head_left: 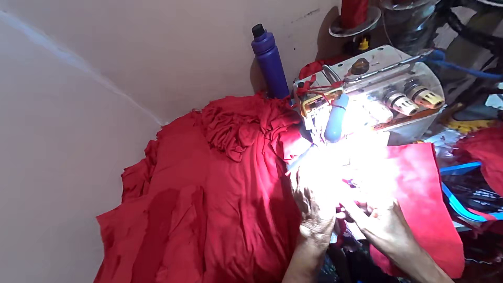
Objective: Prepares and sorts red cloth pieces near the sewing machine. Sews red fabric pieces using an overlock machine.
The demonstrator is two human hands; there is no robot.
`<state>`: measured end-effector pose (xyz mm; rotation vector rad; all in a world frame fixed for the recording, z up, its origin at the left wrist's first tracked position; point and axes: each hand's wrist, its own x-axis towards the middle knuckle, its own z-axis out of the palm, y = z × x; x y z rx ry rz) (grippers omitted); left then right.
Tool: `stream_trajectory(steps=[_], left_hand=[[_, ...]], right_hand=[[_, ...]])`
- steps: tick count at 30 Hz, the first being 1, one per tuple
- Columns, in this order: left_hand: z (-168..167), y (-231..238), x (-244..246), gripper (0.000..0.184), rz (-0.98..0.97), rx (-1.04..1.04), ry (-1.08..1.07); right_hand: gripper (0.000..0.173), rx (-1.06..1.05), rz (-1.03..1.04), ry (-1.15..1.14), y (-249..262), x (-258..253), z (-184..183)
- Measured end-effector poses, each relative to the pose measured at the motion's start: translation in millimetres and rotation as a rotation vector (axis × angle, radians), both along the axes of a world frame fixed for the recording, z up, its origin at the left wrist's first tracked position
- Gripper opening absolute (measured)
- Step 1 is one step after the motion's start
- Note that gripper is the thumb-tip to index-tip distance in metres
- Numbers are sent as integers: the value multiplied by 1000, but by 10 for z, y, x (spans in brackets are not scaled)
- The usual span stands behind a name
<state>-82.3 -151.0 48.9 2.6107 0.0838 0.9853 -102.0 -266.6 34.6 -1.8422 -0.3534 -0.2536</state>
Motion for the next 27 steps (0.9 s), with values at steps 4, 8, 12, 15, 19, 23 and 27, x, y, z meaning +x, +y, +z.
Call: stream_trajectory(steps=[4,8,12,15,19,23,27], left_hand=[[53,52,76,25,-18,-52,66],[228,222,210,44,-86,-134,268],[360,439,430,44,-74,-136,408],[471,631,701,32,-57,-65,418],[410,1083,1174,43,-151,-256,472],[271,1361,1020,39,-429,-608,263],[172,1183,248,33,-286,-546,-10]], right_hand=[[27,-15,-20,-28,38,127,71],[27,-191,-74,-154,32,307,101],[30,-338,-92,-234,-62,199,105],[29,-361,-107,-340,-241,-43,45],[29,-416,-87,-443,-619,-382,-107],[32,-556,50,-555,-916,-629,-392],[18,-573,57,-688,-1043,-607,-631]])
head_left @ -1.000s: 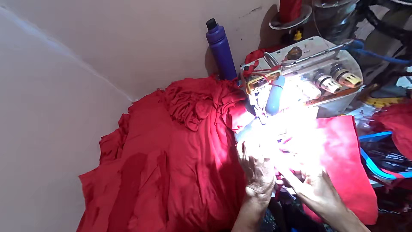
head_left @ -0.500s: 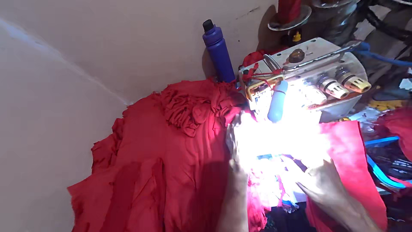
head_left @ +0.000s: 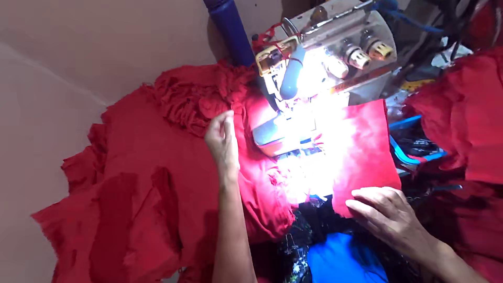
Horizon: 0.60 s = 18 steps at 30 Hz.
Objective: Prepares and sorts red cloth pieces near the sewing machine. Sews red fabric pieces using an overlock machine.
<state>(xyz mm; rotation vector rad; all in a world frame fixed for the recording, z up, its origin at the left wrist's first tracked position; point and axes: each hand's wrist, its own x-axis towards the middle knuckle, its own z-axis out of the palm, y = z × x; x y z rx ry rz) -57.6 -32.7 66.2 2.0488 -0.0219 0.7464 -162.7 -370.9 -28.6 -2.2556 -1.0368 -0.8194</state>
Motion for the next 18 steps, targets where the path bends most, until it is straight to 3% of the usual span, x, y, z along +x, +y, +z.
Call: stream_trajectory(steps=[4,8,12,18], left_hand=[[-226,-252,-817,24,113,80,-127],[-408,-579,-1326,19,91,-1,-103],[-540,-826,-1518,18,18,-28,-52],[-546,-1157,-1558,14,-162,-32,-4]], right_hand=[[18,84,81,-42,-38,17,-45],[18,112,69,-34,-73,-75,-65],[17,208,58,51,-78,-149,-45],[16,359,139,444,-79,-70,131]])
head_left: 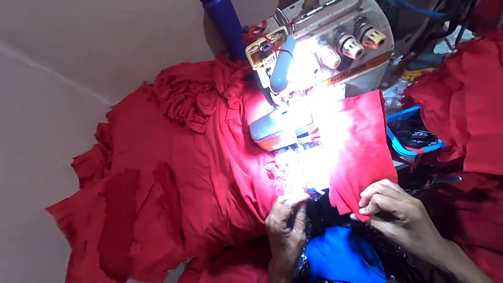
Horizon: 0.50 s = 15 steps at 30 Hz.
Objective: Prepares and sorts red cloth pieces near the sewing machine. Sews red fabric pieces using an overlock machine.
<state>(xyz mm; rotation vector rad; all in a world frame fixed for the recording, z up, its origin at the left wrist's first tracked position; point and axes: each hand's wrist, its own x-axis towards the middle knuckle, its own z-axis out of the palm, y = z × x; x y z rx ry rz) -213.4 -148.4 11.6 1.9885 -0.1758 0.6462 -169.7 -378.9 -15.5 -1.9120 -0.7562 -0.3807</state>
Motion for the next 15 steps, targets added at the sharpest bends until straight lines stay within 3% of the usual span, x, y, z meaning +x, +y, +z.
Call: stream_trajectory(steps=[4,6,9,12,15], left_hand=[[-18,-202,15,16,-292,169,-52],[-94,-305,56,22,-358,314,-71],[-110,-369,119,28,-321,477,-80],[127,-335,213,34,-399,365,58],[509,-314,476,46,-486,-45,385]], right_hand=[[19,66,146,242,-160,121,169],[14,110,15,362,-166,199,342],[11,186,-248,293,-102,338,695],[14,312,-219,87,-116,392,923],[20,284,-147,-45,-158,314,911]])
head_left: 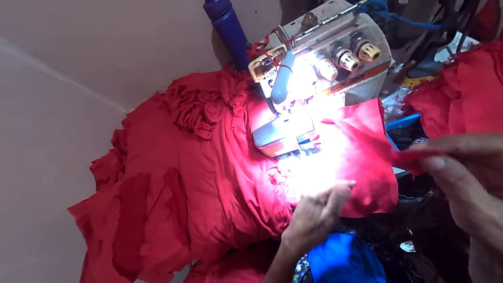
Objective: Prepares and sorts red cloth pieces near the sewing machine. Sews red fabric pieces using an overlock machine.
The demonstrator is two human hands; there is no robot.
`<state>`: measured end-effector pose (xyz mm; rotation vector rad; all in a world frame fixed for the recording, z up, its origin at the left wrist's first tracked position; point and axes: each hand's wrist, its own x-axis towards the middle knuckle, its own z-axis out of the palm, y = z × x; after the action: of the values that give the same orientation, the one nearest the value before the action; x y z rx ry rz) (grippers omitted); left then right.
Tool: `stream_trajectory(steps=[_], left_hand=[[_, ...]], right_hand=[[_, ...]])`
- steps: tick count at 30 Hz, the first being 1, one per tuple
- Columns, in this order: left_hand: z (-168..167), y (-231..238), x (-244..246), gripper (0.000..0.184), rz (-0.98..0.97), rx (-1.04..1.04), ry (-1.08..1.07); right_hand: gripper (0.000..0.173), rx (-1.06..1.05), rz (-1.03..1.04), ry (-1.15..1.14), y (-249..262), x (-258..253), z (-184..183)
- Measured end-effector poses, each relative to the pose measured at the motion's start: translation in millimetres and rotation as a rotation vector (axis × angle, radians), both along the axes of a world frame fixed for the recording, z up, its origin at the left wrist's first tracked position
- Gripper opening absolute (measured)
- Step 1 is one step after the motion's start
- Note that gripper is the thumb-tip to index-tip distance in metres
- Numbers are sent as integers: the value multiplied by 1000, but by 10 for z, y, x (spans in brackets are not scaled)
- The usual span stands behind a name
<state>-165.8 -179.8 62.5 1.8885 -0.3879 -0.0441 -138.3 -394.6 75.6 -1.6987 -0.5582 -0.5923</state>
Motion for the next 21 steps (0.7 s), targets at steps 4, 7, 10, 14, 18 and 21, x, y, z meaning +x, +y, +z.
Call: stream_trajectory(steps=[4,7,10,14,18,21], left_hand=[[212,-51,639,51,225,-200,458],[115,-59,838,32,368,-31,360],[3,-143,846,27,439,121,123],[-24,-225,867,24,461,44,-125],[163,-315,810,22,333,-219,-147],[356,-326,624,13,307,-329,-177]], right_hand=[[23,-116,179,-88,6,-123,-141],[25,-152,259,-100,21,-158,-296],[26,-170,282,-101,-1,-157,-401],[26,-156,288,-84,11,-46,-362],[18,-32,170,-55,138,159,-153],[10,52,79,-19,263,264,85]])
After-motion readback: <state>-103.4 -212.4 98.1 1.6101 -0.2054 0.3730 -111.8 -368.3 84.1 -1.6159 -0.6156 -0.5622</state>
